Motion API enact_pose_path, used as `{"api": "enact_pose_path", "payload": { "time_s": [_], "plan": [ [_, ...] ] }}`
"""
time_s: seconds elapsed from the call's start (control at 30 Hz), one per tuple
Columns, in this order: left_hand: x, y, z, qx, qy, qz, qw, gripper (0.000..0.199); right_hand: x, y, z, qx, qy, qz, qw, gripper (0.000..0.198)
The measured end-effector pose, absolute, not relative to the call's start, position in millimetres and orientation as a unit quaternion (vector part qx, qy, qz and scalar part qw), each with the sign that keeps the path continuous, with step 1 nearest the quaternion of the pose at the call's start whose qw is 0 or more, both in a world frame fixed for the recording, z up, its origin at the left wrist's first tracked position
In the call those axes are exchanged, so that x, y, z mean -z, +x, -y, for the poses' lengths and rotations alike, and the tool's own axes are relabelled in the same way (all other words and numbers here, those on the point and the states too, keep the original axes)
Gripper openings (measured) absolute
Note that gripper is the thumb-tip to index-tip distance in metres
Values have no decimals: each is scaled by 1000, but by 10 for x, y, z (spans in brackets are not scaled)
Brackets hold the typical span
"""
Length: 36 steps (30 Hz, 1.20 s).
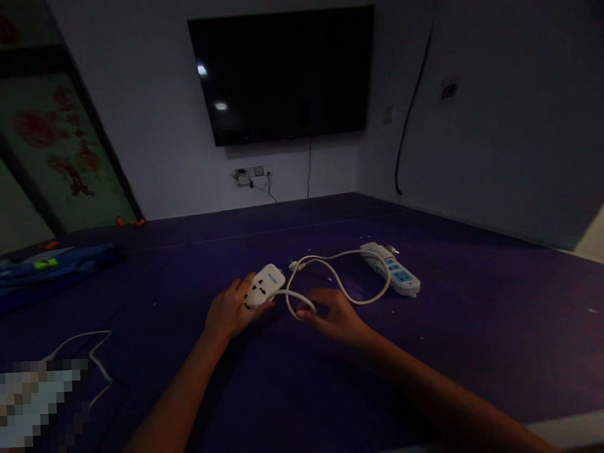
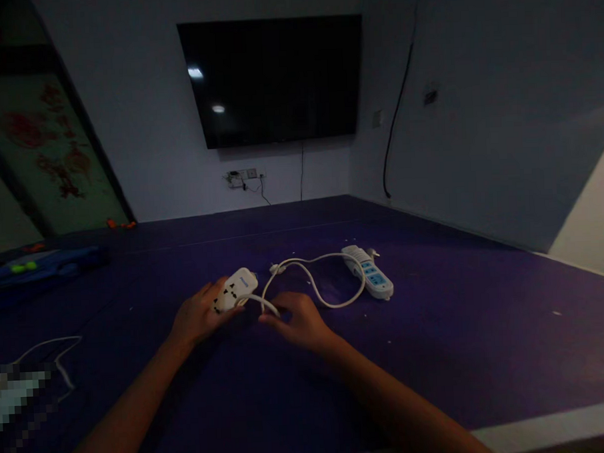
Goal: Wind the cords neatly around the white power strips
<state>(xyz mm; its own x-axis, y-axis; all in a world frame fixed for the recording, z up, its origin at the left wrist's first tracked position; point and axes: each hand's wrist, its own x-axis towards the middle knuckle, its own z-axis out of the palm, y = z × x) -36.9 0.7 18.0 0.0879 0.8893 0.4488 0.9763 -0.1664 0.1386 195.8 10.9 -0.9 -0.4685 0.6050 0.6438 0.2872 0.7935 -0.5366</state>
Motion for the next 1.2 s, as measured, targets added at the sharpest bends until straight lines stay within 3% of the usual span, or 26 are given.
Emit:
{"api": "enact_pose_path", "payload": {
  "time_s": [0.1, 0.2, 0.37, 0.57, 1.0, 1.2],
  "plan": [
    [-172, -439, -60, 265, -710, 648, 71, 73, 48, 1873, -83, -353, -236, 795, 433, 36],
    [-174, -472, -81, 262, -708, 654, 52, 76, 76, 1836, -112, -415, -220, 761, 447, 42],
    [-187, -379, -22, 171, -760, 624, 62, 80, 59, 1958, -289, -344, -313, 687, 558, 45],
    [-161, -144, 107, 134, -846, 506, 96, 78, 55, 2177, -538, -245, -398, 656, 592, 44],
    [-78, 14, 214, 326, -853, 408, 6, 72, 191, 2203, -695, -188, -418, 698, 550, 43],
    [-72, 48, 256, 423, -791, 440, -51, 87, 179, 2156, -608, -185, -415, 748, 484, 39]
  ]
}}
